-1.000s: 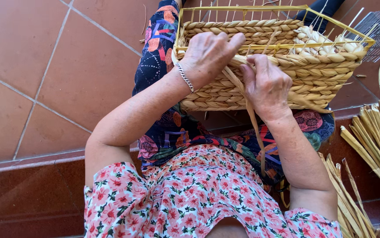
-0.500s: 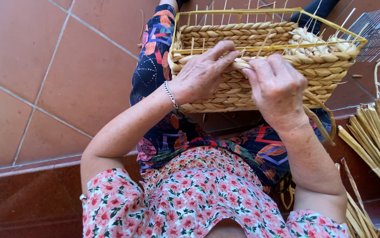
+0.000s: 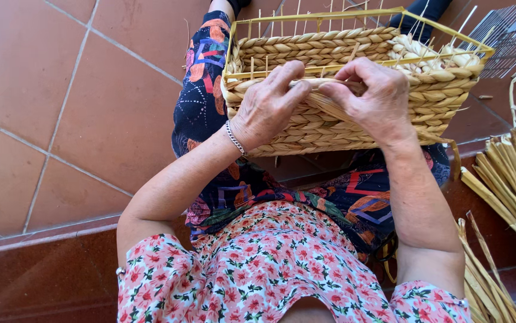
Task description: The person weaves a rectangular basket using dried palm leaves, interlacing them through a metal frame held on their lap. They repeatedly thread and pull the leaves to build up the basket walls.
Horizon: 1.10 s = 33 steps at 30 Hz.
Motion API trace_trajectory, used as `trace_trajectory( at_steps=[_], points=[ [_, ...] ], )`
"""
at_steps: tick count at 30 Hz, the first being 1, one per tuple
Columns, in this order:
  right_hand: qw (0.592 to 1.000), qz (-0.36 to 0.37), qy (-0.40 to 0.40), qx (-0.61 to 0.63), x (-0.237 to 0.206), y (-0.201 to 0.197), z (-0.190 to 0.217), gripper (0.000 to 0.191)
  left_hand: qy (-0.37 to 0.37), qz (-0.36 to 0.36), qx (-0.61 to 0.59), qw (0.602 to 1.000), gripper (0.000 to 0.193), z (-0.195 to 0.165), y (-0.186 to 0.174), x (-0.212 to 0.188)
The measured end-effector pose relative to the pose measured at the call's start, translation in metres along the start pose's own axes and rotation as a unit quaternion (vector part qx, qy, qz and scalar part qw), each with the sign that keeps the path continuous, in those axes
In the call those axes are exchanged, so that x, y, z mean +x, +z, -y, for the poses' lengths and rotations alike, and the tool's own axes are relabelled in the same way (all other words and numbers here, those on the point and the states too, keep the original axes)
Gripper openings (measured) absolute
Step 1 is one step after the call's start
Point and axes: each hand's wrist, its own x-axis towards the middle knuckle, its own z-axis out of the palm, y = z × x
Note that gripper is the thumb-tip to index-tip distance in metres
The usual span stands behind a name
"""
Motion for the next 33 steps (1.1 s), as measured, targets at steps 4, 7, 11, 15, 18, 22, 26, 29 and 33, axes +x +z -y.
trace_trajectory(
  at_steps=[4,7,11,15,18,22,26,29,33],
  points=[
    [0.987,-0.047,-0.048,-0.147,0.001,0.012,-0.004,0.042,0.066,0.054,0.034,0.996,0.023,0.002,0.001,-0.014],
    [0.984,-0.056,-0.054,-0.159,-0.005,0.018,-0.009,0.045,0.034,0.052,0.021,0.998,0.021,0.002,0.005,-0.013],
    [0.984,-0.035,-0.058,-0.164,-0.022,0.021,-0.011,0.043,-0.098,0.094,-0.015,0.991,0.015,0.013,0.017,0.012],
    [0.995,-0.015,0.015,-0.096,-0.030,0.015,-0.010,0.033,-0.120,0.071,0.001,0.990,0.018,0.019,0.027,0.029],
    [0.980,-0.059,-0.032,-0.185,-0.031,0.006,-0.009,0.032,-0.098,0.084,0.085,0.988,0.030,0.012,0.030,0.029],
    [0.944,-0.089,-0.148,-0.282,-0.039,0.002,0.001,0.035,-0.118,0.199,0.127,0.965,0.019,0.003,0.040,0.037],
    [0.951,-0.041,-0.139,-0.275,-0.044,0.007,0.009,0.043,-0.122,0.185,-0.009,0.975,0.008,0.007,0.037,0.040],
    [0.959,-0.034,-0.127,-0.251,-0.044,0.007,0.010,0.029,-0.083,0.124,-0.101,0.984,0.024,0.008,0.025,0.029],
    [0.965,-0.037,-0.129,-0.225,-0.043,0.007,0.016,0.028,-0.055,0.137,-0.196,0.969,0.051,0.011,0.012,0.018]
  ],
)
